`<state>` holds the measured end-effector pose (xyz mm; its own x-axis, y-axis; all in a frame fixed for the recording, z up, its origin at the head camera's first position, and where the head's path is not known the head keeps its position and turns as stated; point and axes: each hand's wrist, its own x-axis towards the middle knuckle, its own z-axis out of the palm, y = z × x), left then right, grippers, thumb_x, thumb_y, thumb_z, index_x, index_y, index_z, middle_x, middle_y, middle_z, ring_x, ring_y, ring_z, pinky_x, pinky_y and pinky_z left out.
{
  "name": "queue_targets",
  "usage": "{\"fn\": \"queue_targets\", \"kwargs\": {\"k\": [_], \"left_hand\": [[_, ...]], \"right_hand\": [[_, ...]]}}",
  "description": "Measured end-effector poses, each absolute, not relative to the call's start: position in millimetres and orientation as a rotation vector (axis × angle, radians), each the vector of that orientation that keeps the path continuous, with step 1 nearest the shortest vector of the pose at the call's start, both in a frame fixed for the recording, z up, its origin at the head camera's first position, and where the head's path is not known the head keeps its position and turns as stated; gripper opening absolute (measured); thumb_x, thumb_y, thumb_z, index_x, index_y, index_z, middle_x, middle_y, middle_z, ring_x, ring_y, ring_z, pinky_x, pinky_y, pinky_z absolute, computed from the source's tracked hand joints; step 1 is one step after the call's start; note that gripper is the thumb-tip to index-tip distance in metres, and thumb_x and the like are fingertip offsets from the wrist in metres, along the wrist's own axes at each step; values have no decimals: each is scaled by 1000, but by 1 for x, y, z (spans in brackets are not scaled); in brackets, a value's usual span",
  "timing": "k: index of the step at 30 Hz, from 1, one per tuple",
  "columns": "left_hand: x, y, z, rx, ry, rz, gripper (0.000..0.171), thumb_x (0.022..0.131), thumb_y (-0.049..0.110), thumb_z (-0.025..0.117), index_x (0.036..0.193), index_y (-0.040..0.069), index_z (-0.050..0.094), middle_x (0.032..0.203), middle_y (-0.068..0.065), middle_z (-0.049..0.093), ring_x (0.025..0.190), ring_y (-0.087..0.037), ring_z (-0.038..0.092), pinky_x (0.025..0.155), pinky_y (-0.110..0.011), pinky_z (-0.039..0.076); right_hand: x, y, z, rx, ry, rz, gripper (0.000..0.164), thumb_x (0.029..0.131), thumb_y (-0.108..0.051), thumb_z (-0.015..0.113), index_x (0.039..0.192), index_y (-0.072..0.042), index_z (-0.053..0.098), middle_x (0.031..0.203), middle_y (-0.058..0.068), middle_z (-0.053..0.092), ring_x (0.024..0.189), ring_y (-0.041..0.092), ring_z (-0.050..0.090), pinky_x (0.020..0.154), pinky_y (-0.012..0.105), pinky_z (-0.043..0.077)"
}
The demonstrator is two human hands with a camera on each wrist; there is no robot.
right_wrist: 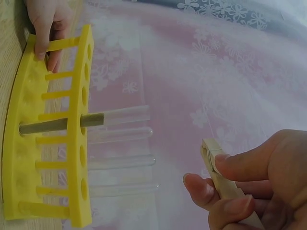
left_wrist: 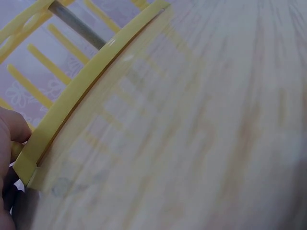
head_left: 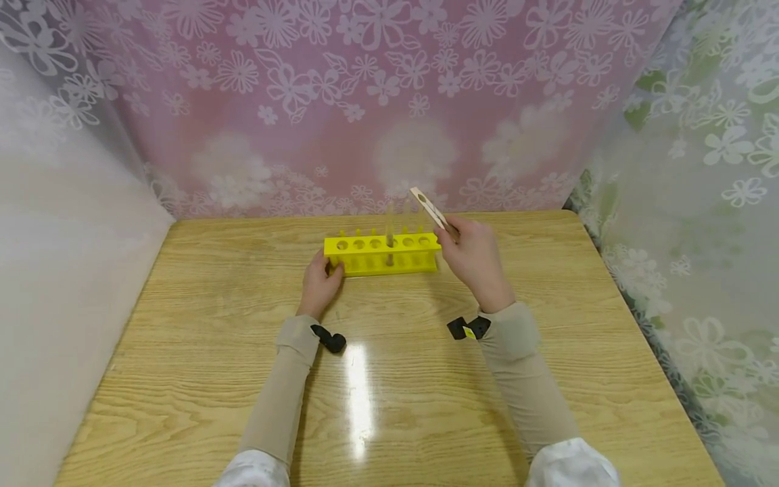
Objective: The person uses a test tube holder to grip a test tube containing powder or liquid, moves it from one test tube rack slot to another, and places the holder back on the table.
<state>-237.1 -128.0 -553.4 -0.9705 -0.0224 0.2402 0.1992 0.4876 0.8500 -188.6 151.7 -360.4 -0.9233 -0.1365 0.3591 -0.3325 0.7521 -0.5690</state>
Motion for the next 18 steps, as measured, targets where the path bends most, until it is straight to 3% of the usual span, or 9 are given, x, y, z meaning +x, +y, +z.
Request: {"fn": "queue_targets", "kwargs": {"k": [5,11,18], "left_hand": [[-238,-128,-553,-158,-2506,-1480,26,95,12,60,115,-4,65,118,-14,61,98,-27,57,84,-42,47],[-238,-129,-554,-177,-2489,-1487,29,96,12,60,118,-7,65,128,-15,60,114,-28,58,95,-44,47],[-237,-128,-554,-184,-2481,-1487,29,96,11,60,119,-6,65,128,-16,60,114,-28,58,93,-44,48]], "right_hand": [[-193,147,-357,382,-2689,951,19,99,-16,62,104,0,71,78,11,69,45,20,44,44,32,34],[-198,141,-356,397,-2732,966,23,100,-17,61,112,-1,71,82,11,70,50,20,48,47,34,38],[-205,133,-360,421,-2781,966,21,100,-16,61,110,-2,72,84,11,70,48,20,45,45,32,36]]}}
